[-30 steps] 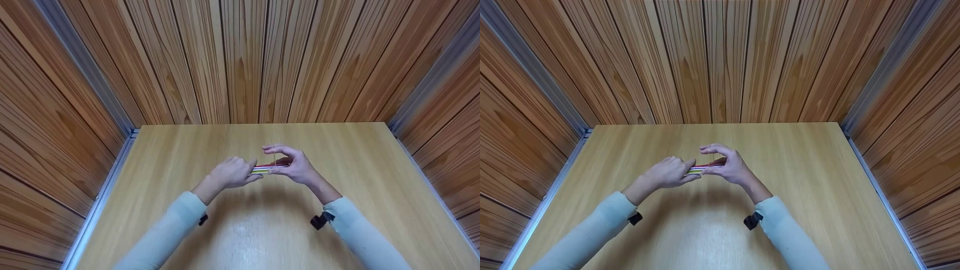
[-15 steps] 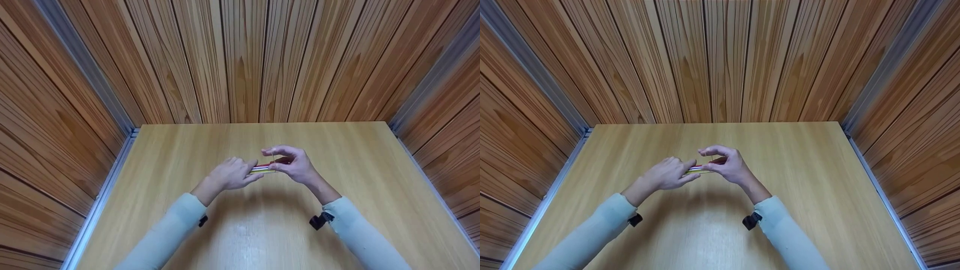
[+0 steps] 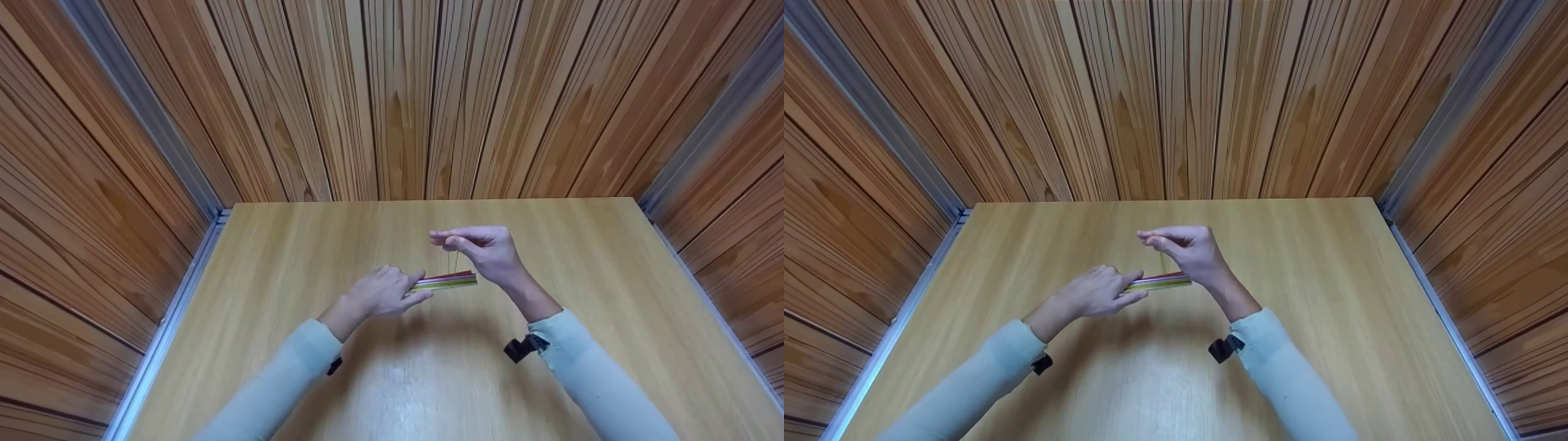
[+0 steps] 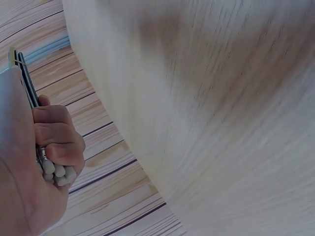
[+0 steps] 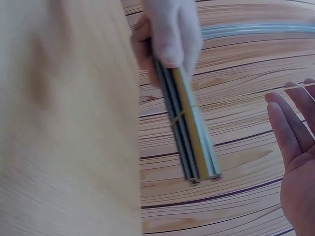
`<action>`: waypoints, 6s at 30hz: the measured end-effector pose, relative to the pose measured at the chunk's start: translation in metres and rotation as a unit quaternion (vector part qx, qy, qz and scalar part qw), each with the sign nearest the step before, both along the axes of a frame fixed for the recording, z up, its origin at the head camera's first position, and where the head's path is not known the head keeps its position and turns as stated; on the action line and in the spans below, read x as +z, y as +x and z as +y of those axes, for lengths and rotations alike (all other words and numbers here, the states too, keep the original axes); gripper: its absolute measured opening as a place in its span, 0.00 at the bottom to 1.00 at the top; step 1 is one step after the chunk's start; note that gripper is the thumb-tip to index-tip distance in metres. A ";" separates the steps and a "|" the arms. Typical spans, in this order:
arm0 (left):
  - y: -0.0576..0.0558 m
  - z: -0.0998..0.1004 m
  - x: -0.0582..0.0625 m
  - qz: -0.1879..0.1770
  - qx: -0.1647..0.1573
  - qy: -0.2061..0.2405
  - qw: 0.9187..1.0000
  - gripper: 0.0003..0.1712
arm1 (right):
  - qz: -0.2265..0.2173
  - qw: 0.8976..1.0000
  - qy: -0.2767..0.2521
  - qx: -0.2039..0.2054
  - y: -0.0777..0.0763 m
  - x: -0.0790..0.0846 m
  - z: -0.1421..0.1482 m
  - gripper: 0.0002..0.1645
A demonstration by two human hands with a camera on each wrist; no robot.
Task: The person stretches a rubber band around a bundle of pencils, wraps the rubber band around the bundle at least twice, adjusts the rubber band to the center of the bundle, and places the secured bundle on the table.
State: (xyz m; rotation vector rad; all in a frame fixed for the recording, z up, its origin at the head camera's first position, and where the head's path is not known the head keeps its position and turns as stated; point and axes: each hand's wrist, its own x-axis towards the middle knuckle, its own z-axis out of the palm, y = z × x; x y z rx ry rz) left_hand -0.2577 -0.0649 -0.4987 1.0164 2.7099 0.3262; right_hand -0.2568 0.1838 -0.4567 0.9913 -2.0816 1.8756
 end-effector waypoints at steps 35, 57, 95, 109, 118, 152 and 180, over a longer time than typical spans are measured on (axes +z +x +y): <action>-0.027 -0.026 0.014 -0.015 0.133 0.096 0.986 0.26 | 0.386 0.921 0.050 -0.004 0.044 -0.029 -0.034 0.52; -0.016 -0.014 0.013 0.068 0.194 0.258 0.944 0.19 | 0.101 0.984 -0.125 -0.078 0.050 -0.057 -0.033 0.80; 0.009 -0.013 0.018 0.232 -0.041 0.089 0.968 0.23 | 0.003 0.999 0.007 -0.039 0.028 -0.034 0.002 0.37; 0.010 -0.009 0.010 0.243 -0.058 0.030 0.968 0.24 | 0.046 0.998 0.031 -0.044 0.027 -0.033 -0.001 0.21; 0.014 0.001 -0.002 0.175 -0.057 -0.025 0.983 0.25 | 0.092 0.996 0.009 -0.003 0.021 -0.026 -0.003 0.15; -0.020 -0.013 0.024 0.089 0.110 0.119 0.983 0.27 | 0.213 0.972 -0.083 0.044 0.043 -0.019 -0.017 0.25; 0.005 -0.015 0.030 0.351 0.097 0.212 0.907 0.25 | -0.051 0.961 -0.271 -0.022 0.048 -0.029 -0.018 0.35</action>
